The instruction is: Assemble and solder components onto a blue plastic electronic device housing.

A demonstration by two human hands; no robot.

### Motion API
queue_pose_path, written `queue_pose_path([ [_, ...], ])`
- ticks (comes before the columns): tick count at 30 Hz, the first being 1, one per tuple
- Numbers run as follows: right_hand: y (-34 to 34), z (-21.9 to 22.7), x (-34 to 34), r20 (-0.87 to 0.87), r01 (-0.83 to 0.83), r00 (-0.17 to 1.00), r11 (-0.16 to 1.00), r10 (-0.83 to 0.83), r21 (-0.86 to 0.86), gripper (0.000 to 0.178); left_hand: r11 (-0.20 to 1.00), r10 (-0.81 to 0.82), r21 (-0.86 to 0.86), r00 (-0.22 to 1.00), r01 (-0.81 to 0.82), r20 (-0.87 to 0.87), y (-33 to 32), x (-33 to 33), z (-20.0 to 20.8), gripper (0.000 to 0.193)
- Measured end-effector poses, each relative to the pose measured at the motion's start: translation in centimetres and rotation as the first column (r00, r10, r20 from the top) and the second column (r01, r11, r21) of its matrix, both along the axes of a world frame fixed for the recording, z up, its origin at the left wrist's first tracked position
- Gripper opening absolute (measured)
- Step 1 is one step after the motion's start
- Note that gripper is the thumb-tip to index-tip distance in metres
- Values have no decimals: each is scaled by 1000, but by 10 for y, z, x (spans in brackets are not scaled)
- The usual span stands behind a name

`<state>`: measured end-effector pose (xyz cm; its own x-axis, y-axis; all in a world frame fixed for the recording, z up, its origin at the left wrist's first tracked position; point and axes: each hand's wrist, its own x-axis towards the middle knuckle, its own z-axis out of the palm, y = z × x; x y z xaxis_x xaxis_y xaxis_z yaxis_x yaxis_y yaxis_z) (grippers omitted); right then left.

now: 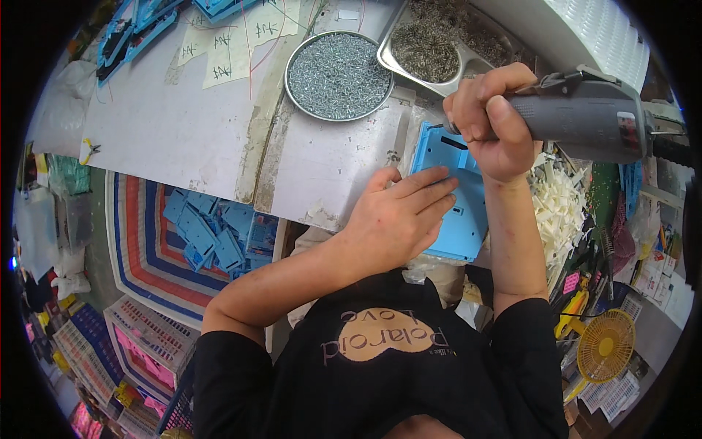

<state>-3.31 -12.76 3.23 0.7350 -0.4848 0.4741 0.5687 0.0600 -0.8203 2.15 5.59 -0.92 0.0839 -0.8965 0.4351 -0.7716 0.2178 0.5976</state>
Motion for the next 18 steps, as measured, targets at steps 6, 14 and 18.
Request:
queue_pose_path([
  [6, -2, -3, -2, -177, 19, 983, 989, -45, -145, 18, 1000, 17, 22, 999, -18, 45, -2, -3, 1, 31],
  [14, -10, -8, 1, -72, -137, 988, 990, 133, -45, 19, 998, 18, 53, 997, -21, 72, 1, -6, 5, 32],
  [18, -9, -12, 1, -32, -98, 995, 994, 96, -52, 17, 999, 24, 44, 996, -27, 84, 1, -6, 3, 33],
])
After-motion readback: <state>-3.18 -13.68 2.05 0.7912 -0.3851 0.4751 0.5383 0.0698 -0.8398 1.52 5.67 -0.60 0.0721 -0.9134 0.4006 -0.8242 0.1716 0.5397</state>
